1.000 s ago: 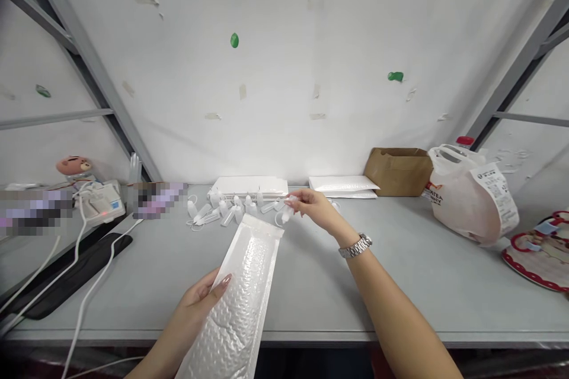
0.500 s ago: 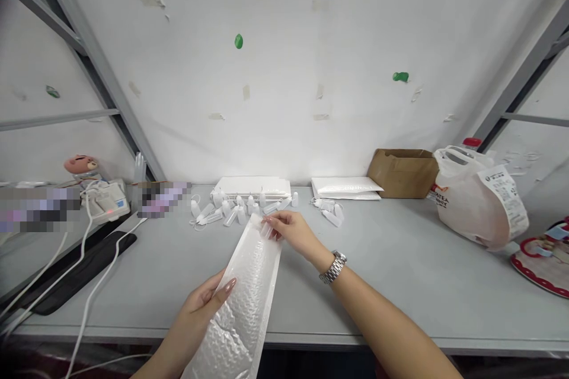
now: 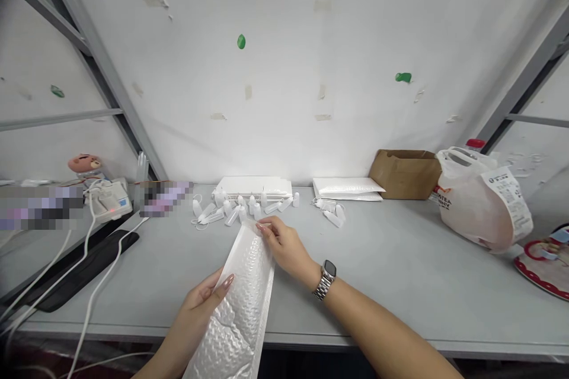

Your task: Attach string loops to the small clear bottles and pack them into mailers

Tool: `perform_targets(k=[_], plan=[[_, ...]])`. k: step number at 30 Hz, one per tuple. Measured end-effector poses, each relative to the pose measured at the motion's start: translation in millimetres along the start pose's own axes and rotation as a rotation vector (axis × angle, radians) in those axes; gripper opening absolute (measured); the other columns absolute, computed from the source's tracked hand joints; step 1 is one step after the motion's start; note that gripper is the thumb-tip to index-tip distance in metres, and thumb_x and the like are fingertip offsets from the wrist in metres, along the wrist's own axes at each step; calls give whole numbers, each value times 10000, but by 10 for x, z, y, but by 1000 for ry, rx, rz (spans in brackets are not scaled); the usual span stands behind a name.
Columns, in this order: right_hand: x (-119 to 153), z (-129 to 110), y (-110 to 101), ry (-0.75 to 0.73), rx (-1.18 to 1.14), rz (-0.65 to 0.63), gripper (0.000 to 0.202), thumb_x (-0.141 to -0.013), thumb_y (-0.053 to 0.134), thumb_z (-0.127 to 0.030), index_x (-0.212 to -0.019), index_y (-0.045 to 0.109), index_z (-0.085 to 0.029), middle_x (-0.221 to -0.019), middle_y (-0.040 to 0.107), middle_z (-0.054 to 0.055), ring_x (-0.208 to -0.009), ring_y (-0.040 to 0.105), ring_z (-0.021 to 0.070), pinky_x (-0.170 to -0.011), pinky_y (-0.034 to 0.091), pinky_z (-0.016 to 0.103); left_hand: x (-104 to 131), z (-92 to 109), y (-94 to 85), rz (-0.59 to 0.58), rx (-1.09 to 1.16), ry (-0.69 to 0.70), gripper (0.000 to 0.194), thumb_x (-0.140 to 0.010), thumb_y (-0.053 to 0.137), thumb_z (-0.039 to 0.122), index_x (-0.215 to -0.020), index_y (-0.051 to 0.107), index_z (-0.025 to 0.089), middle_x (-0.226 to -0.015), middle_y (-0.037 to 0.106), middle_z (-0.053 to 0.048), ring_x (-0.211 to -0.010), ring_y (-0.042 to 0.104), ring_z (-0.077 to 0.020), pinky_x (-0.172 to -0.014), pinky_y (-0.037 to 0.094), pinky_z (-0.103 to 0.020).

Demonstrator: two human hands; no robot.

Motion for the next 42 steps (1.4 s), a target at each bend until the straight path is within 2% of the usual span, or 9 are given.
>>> perform_targets(k=[8, 12, 24, 29, 32, 35, 36, 40, 42], plan=[[-47, 57, -106, 49, -297, 58, 316, -855, 403, -471, -909, 538, -190, -848, 587, 41, -741, 581, 144, -717, 479, 299, 70, 86, 62, -26, -16, 15, 543, -696, 626, 424, -1170, 549, 172, -1106, 639, -82, -1049, 561, -264, -907, 424, -361], [-41, -15, -91, -5, -224, 30, 306, -862, 391, -469, -914, 540, -207, -898, 585, 43, -765, 569, 145, -745, 470, 305, 83, 110, 107, -56, -6, 21, 522, -714, 611, 416, -1178, 546, 186, -1050, 666, -76, -1001, 585, -271, -872, 446, -376], [-50, -75, -57, -52, 56, -29, 441, -885, 329, -479, -658, 555, -176, -718, 540, 28, -724, 506, 158, -702, 386, 288, 72, 64, 34, -20, 11, 16, 535, -735, 592, 411, -1209, 514, 178, -1031, 671, -84, -991, 589, -279, -849, 455, -389], [-21, -144, 159, -135, 135, -227, 457, -880, 332, -482, -567, 495, -191, -627, 489, 12, -699, 477, 163, -714, 389, 310, 56, 64, 37, -11, 23, 27, 518, -703, 626, 408, -1156, 559, 166, -1040, 669, -82, -998, 587, -277, -853, 456, -368], [-55, -171, -44, -150, 80, -45, 265, -829, 476, -452, -828, 594, -215, -920, 560, 47, -939, 489, 191, -869, 369, 345, 60, 89, -24, 47, 15, 37, 541, -693, 630, 424, -1162, 549, 165, -1080, 651, -87, -998, 589, -276, -829, 470, -356], [-83, 7, -331, 20, -41, 188, 444, -747, 589, -452, -1130, 504, -243, -1129, 506, 72, -1047, 468, 204, -913, 367, 369, 80, 128, -82, 98, 24, 59, 539, -698, 621, 434, -1165, 543, 177, -1098, 643, -83, -993, 594, -267, -819, 476, -336], [-95, 89, -312, 99, -93, 157, 488, -734, 600, -455, -1159, 491, -242, -1126, 517, 75, -1026, 490, 205, -892, 388, 369, 88, 133, -81, 99, 31, 60, 531, -698, 622, 432, -1161, 547, 183, -1090, 647, -80, -987, 598, -264, -817, 477, -332], [-61, 155, 118, 240, -351, -267, 389, -737, 602, -430, -1052, 595, -203, -973, 621, 59, -876, 575, 189, -785, 448, 339, 105, 102, -23, 69, 64, 12, 559, -681, 637, 434, -1175, 539, 192, -1018, 675, -90, -920, 624, -276, -763, 498, -353], [-35, 126, 189, 250, -444, -321, 365, -728, 622, -400, -1035, 607, -203, -939, 640, 49, -857, 586, 182, -777, 452, 331, 105, 100, -7, 61, 73, 1, 571, -676, 641, 437, -1182, 532, 197, -996, 683, -89, -889, 635, -275, -741, 504, -353]])
Point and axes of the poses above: each hand's wrist, its own x-axis away from the middle knuckle, its own y-axis out of the palm, z = x × y, the point moved 10 cm from there along -x, towards the middle knuckle
